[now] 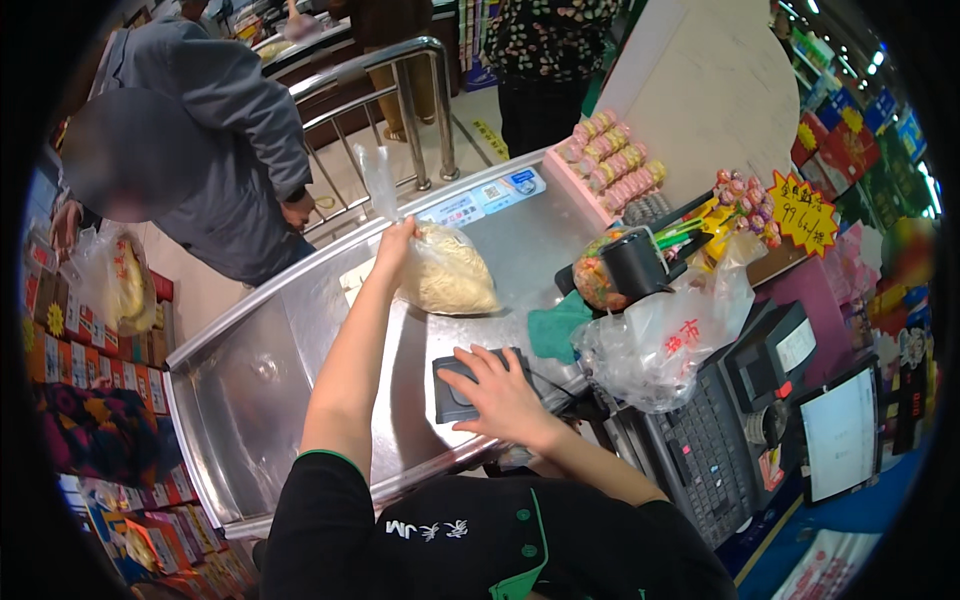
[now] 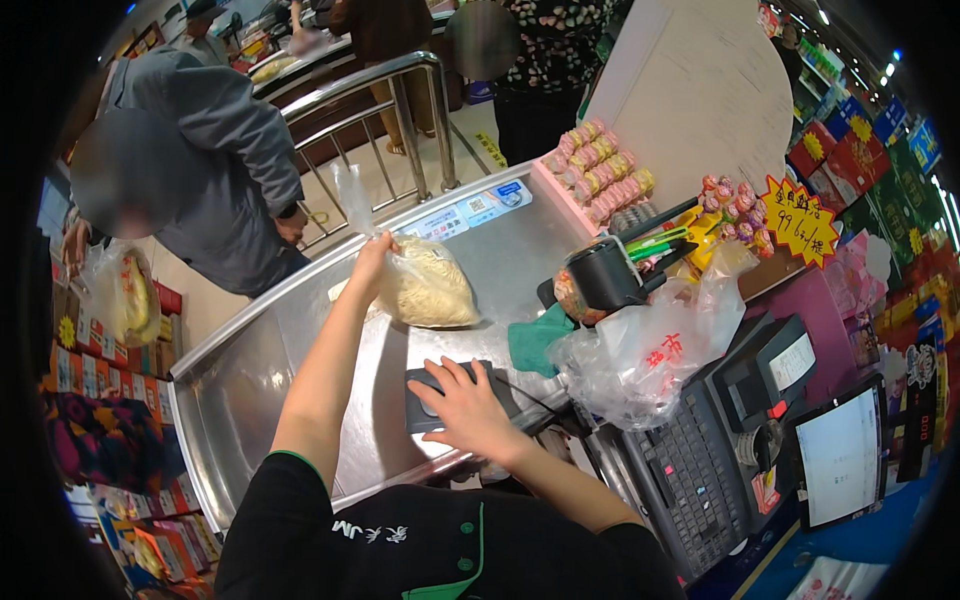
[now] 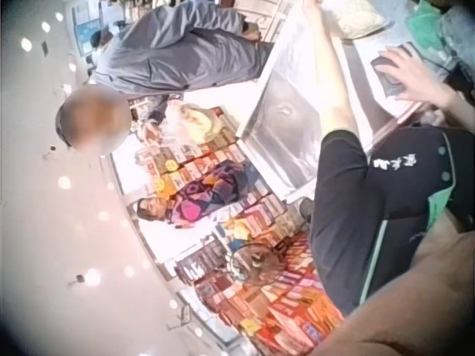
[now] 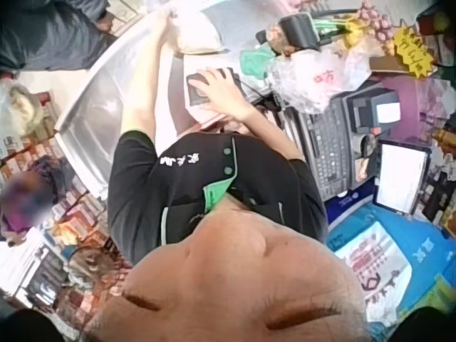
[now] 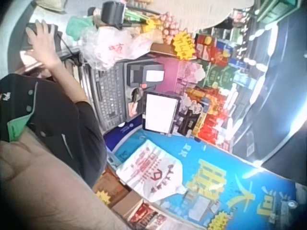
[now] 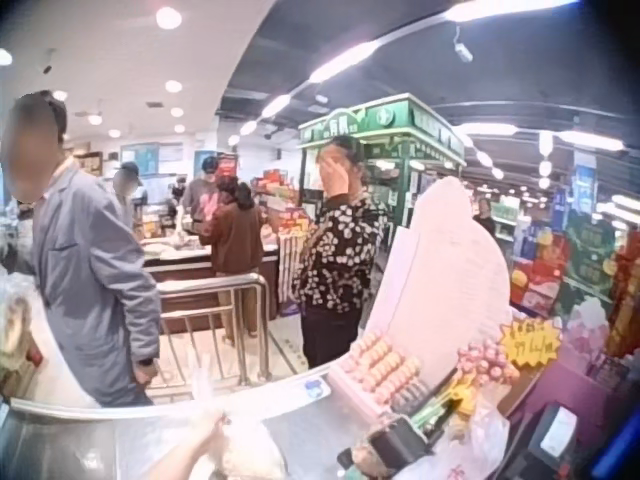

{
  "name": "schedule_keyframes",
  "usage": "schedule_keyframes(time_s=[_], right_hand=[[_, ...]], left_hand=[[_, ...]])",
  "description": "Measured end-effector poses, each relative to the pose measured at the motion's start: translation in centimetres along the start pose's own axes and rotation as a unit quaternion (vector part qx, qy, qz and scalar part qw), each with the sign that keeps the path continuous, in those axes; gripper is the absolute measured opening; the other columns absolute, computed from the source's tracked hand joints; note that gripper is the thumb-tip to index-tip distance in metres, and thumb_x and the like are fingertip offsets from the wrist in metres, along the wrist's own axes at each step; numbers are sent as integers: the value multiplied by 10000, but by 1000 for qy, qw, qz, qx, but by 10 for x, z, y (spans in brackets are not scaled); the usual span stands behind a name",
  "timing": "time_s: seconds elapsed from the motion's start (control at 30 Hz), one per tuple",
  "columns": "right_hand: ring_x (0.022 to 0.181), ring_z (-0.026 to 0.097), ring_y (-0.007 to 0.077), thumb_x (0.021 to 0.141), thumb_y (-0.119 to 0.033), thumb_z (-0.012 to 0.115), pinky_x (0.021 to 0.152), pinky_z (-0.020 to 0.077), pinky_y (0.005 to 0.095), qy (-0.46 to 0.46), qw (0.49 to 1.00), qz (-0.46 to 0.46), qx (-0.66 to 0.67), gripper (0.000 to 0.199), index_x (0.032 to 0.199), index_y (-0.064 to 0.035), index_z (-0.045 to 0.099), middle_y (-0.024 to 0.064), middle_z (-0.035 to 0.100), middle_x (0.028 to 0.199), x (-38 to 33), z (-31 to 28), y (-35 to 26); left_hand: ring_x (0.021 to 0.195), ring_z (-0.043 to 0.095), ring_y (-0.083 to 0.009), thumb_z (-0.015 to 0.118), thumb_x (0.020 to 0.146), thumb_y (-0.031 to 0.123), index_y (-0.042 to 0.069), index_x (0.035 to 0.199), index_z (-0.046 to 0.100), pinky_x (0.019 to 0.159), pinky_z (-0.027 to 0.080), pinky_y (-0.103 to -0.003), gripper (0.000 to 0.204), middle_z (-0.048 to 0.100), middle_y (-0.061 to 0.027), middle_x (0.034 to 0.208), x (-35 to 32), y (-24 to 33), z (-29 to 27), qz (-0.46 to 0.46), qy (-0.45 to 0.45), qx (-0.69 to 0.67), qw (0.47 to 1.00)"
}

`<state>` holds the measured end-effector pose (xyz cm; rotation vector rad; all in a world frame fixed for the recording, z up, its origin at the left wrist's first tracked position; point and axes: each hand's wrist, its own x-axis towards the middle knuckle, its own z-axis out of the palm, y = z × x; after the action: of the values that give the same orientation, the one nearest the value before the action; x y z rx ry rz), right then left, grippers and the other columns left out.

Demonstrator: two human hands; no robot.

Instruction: The person scans various grocery items at a checkout counter, including bananas, packaged food, and vegetables. They use a barcode scanner to process each item and place them into plastic bags for customers.

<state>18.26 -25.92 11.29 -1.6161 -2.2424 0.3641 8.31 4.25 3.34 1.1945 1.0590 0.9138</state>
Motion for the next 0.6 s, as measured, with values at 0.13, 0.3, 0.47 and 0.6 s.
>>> schedule_keyframes(time_s=[0.13, 0.3, 0.47, 0.6], right_hand=[[1263, 365, 362, 634, -362, 796, 1014, 263, 550, -106, 992, -9, -64, 944, 1438, -263, 312, 158, 353, 1419, 11, -6, 8], [1206, 410, 346, 624, -319, 791, 982, 293, 476, -126, 991, 49, -7, 939, 1439, -238, 331, 163, 411, 1353, 31, -17, 4], [1259, 393, 348, 618, -286, 786, 1052, 275, 429, -42, 945, 190, 263, 894, 1414, -162, 396, 170, 444, 1351, 14, -26, 36], [1147, 475, 239, 679, -193, 787, 982, 368, 335, 74, 756, 342, 553, 839, 1416, -127, 393, 169, 470, 1245, 10, -13, 60]], left_hand=[[729, 443, -129, 520, 931, 373, 92, 692, 534, 703, 362, -280, 369, 521, -15, 742, -50, -13, -52, 1, 22, 34, 999], [886, 519, -162, 424, 1000, 365, 67, 872, 593, 878, 400, -309, 366, 591, -41, 908, -91, -52, -100, -27, 69, -201, 977], [851, 499, -192, 408, 1000, 384, 133, 676, 371, 905, 408, -363, 411, 504, -30, 811, -116, -37, -112, -55, 37, -440, 896], [855, 497, -173, 441, 996, 341, 104, 733, 455, 899, 413, -336, 354, 514, -34, 849, -125, -21, -127, -55, 80, -449, 888]])
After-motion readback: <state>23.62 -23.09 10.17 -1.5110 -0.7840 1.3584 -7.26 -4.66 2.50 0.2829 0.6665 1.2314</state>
